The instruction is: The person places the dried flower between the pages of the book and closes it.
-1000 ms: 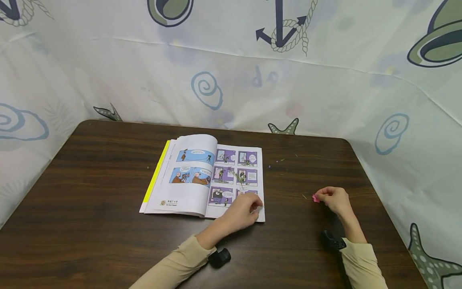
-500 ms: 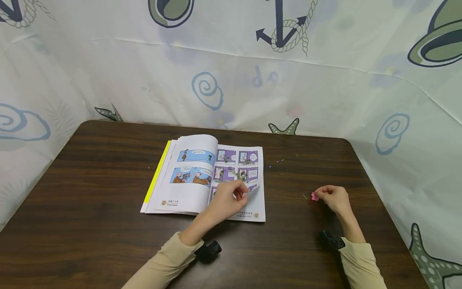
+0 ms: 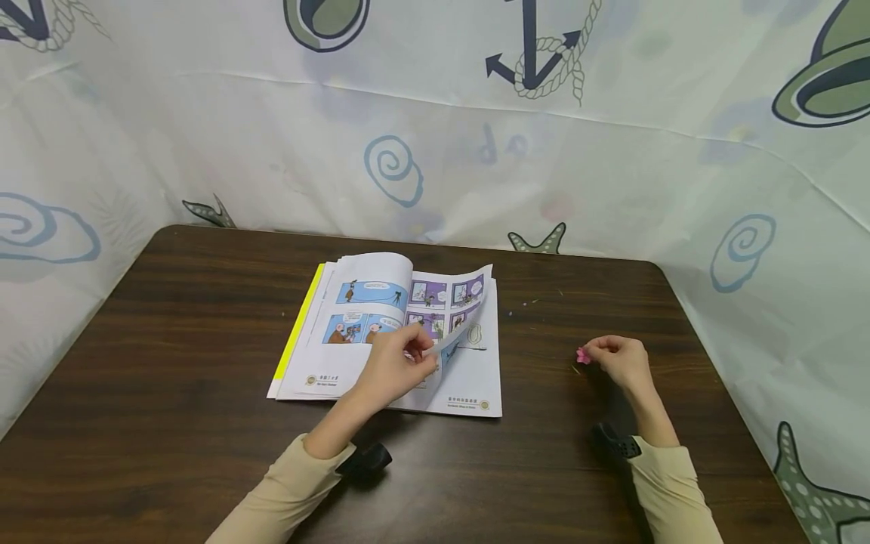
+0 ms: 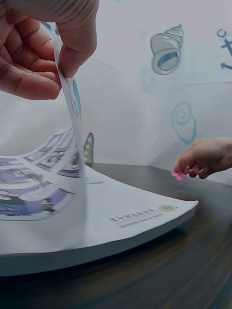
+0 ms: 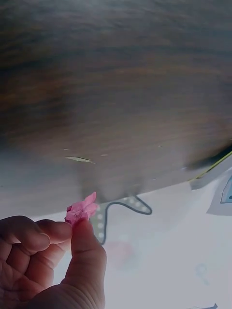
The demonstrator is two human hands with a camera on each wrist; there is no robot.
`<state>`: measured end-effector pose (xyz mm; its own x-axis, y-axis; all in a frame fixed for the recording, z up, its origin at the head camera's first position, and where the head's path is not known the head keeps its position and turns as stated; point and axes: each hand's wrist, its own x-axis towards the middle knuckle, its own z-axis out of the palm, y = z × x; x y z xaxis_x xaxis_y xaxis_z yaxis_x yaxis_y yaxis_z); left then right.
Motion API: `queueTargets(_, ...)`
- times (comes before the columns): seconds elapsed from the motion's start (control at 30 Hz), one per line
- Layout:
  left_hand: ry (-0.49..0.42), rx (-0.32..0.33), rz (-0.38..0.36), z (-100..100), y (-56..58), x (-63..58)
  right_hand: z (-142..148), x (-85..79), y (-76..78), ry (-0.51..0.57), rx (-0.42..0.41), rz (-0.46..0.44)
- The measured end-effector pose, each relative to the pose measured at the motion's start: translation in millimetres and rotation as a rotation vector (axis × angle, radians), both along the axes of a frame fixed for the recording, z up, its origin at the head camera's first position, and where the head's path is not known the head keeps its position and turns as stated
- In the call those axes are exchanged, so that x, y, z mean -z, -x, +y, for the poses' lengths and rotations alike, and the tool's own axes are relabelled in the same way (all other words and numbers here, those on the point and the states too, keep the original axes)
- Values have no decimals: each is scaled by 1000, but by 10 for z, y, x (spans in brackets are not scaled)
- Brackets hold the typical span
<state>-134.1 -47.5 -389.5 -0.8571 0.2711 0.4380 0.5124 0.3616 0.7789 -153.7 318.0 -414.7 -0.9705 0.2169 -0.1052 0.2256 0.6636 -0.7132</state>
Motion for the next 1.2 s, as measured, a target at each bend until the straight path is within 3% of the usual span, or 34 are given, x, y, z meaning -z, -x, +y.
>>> queueTargets(0.3,38,-109,-55,-349,-13,-73,-193,-60,93,28,-21,22)
queueTargets(0.53,47,-169,-97,-593,-50,-44,-339,-82,164,65,-59,47)
queueTargets(0.83,-14,-226,-317,-880,-139,-3,-600,-145,257,98,-90,95)
queueTargets(1.2,19,-303,-424,-1214,-279,20,-870,-205,361,134,-149,135)
